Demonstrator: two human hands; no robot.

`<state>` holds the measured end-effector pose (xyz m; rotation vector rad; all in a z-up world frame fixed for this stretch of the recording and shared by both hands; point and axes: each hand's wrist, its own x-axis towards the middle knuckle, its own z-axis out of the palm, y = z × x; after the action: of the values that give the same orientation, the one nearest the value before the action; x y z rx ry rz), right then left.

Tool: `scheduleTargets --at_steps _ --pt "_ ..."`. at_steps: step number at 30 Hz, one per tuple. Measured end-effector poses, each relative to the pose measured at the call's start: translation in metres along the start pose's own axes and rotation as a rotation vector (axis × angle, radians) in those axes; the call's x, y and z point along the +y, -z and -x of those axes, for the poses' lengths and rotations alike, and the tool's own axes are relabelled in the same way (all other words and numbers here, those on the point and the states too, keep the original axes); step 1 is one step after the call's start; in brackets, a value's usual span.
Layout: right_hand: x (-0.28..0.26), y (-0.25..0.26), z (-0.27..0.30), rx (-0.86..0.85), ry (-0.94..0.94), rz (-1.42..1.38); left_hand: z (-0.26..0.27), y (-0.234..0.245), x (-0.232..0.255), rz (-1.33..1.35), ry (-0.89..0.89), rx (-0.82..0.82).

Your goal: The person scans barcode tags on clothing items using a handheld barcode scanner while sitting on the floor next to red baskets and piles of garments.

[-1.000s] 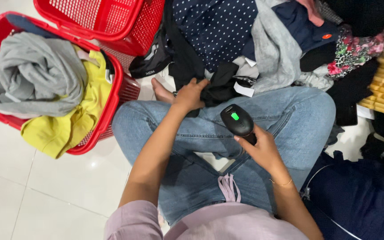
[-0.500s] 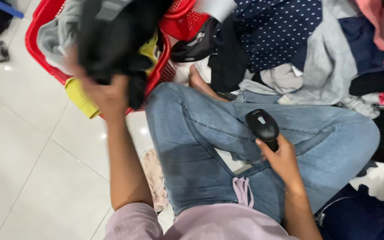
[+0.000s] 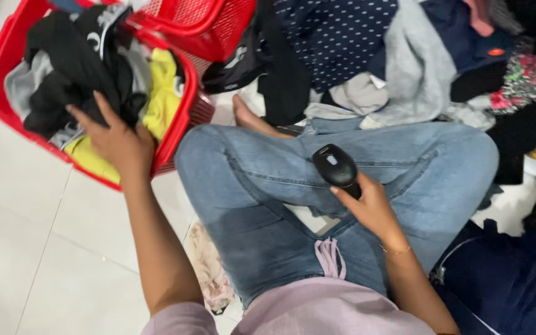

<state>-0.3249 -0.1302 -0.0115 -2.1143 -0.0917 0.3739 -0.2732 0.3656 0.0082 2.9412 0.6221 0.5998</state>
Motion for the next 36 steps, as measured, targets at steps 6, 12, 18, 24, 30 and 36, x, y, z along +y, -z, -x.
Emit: scheduleTargets --at_steps 6,12,18,24,30,36 --pt "0.003 0.012 -0.001 0.017 -0.053 -0.011 0.007 0.036 0.097 0.122 -0.032 0.407" --pt "-0.007 0.025 0.003 0.049 -0.06 -0.133 -0.012 -0.039 0.257 0.549 -0.495 0.004" --pt "0.001 0.04 0.007 0.104 -0.035 -0.147 -0.083 -0.097 0.352 0.276 -0.395 -0.091" --pt "-0.001 0.049 0.003 0.053 -0.188 -0.229 -0.107 -0.124 0.372 0.014 -0.584 0.048" --pt "0.003 0.043 -0.004 0.077 -0.144 -0.194 -0.031 -0.126 0.328 0.158 -0.944 -0.024" --pt "0.003 0.033 -0.002 0.205 0.057 -0.124 0.04 -0.135 0.288 0.233 -1.066 -0.396"
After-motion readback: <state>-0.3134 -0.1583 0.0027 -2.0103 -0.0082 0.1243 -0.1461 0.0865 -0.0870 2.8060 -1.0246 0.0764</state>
